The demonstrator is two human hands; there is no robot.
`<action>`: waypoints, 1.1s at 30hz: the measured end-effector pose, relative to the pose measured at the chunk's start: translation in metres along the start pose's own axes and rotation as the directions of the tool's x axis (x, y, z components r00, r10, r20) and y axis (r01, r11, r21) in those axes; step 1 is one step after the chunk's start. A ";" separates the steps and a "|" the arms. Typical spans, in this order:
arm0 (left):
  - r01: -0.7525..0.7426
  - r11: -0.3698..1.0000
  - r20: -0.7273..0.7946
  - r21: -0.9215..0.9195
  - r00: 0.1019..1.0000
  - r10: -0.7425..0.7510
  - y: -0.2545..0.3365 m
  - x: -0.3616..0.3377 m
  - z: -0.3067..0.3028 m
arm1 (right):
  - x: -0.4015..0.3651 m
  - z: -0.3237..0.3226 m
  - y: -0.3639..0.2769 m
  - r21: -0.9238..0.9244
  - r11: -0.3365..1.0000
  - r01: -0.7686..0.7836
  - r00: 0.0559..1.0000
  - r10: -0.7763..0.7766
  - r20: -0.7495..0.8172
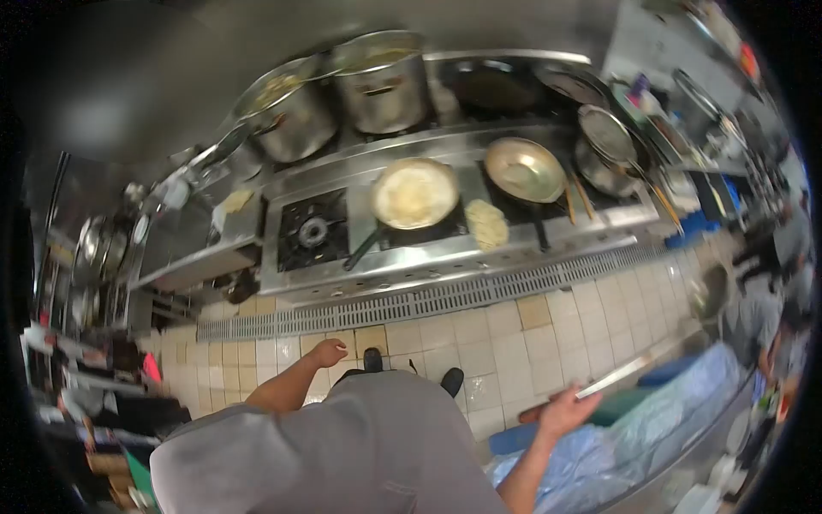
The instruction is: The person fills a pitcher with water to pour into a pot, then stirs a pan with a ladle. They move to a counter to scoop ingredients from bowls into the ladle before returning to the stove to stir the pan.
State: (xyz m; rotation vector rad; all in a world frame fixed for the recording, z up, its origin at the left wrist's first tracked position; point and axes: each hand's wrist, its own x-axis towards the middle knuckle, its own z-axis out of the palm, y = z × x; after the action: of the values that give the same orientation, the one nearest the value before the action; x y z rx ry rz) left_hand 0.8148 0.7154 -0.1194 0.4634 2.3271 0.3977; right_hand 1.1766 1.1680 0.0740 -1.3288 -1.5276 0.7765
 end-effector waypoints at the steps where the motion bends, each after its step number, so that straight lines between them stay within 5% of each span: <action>1: 0.027 0.998 -0.022 -0.050 0.999 -0.029 -0.015 -0.003 0.002 | -0.008 0.030 -0.033 0.066 0.993 -0.094 0.972 0.078 0.222; 3: 0.045 0.991 -0.077 -0.124 0.996 -0.055 -0.048 -0.014 0.009 | -0.020 0.087 -0.090 0.217 0.960 -0.175 0.901 0.067 0.429; 6: 0.054 0.977 -0.120 -0.206 0.990 -0.080 -0.085 -0.042 0.011 | -0.032 0.170 -0.121 0.103 0.987 -0.126 0.696 0.014 0.718; 9: -0.014 0.984 -0.248 -0.178 0.968 -0.031 -0.176 -0.052 0.046 | -0.049 0.244 -0.132 -0.050 0.986 0.158 0.590 -0.053 0.806; 11: 0.173 0.898 -0.207 -0.405 0.939 -0.274 -0.208 -0.087 0.037 | -0.055 0.295 -0.116 -0.043 0.832 0.553 0.518 -0.303 0.800; 13: 0.287 0.753 -0.157 -0.592 0.875 -0.457 -0.264 -0.121 0.055 | -0.063 0.325 -0.111 -0.124 0.837 0.533 0.538 -0.223 0.813; 14: 0.220 0.892 -0.224 -0.395 0.918 -0.326 -0.347 -0.118 0.109 | -0.066 0.336 -0.105 -0.079 0.792 0.605 0.529 -0.326 0.784; 15: -0.060 0.875 -0.180 0.481 0.970 0.165 -0.365 -0.144 0.101 | -0.065 0.348 -0.099 -0.041 0.739 0.672 0.514 -0.426 0.744; 17: 0.090 0.907 0.090 0.412 0.986 -0.138 -0.405 -0.173 0.114 | -0.071 0.354 -0.105 -0.042 0.765 0.643 0.526 -0.402 0.749; 18: 0.412 0.885 0.161 0.218 0.879 -0.449 -0.429 -0.172 0.123 | -0.089 0.351 -0.131 -0.128 0.885 0.447 0.572 -0.174 0.801; 19: -0.104 0.933 -0.084 0.344 0.986 0.141 -0.452 -0.227 0.110 | -0.100 0.348 -0.147 -0.224 0.949 0.223 0.563 0.062 0.824; 21: 0.130 0.987 0.052 0.091 0.990 -0.135 -0.441 -0.247 0.086 | -0.107 0.361 -0.118 -0.100 0.991 -0.094 0.492 0.133 0.860; 22: 0.301 0.951 0.094 -0.065 0.951 -0.295 -0.438 -0.246 0.073 | -0.112 0.358 -0.120 -0.111 0.987 -0.116 0.518 0.155 0.841; 24: 0.558 0.728 0.148 -0.398 0.823 -0.549 -0.426 -0.230 0.049 | -0.129 0.356 -0.143 -0.107 0.754 -0.648 0.302 0.384 0.873; 25: 0.583 0.645 0.157 -0.495 0.790 -0.593 -0.417 -0.218 0.036 | -0.136 0.357 -0.148 -0.106 0.746 -0.658 0.311 0.397 0.864; 27: 0.550 0.573 0.140 -0.608 0.785 -0.604 -0.395 -0.190 0.008 | -0.145 0.356 -0.149 -0.057 0.416 -0.908 0.119 0.386 0.915; 28: 0.517 0.566 0.117 -0.642 0.796 -0.594 -0.383 -0.176 -0.008 | -0.145 0.360 -0.138 -0.056 0.359 -0.931 0.074 0.339 0.938; 32: 0.412 0.640 0.004 -0.648 0.843 -0.538 -0.318 -0.106 -0.094 | -0.156 0.357 -0.142 -0.007 0.244 -0.970 0.060 0.265 0.963; 33: 0.405 0.679 -0.019 -0.612 0.851 -0.524 -0.313 -0.091 -0.105 | -0.160 0.355 -0.150 0.027 0.347 -0.937 0.132 0.283 0.950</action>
State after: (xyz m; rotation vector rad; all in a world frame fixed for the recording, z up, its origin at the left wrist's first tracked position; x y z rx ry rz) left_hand 0.7349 0.3824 -0.1200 -0.5018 2.2313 0.9001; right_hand 0.7876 1.0210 0.0420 -1.0149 -0.8575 2.7167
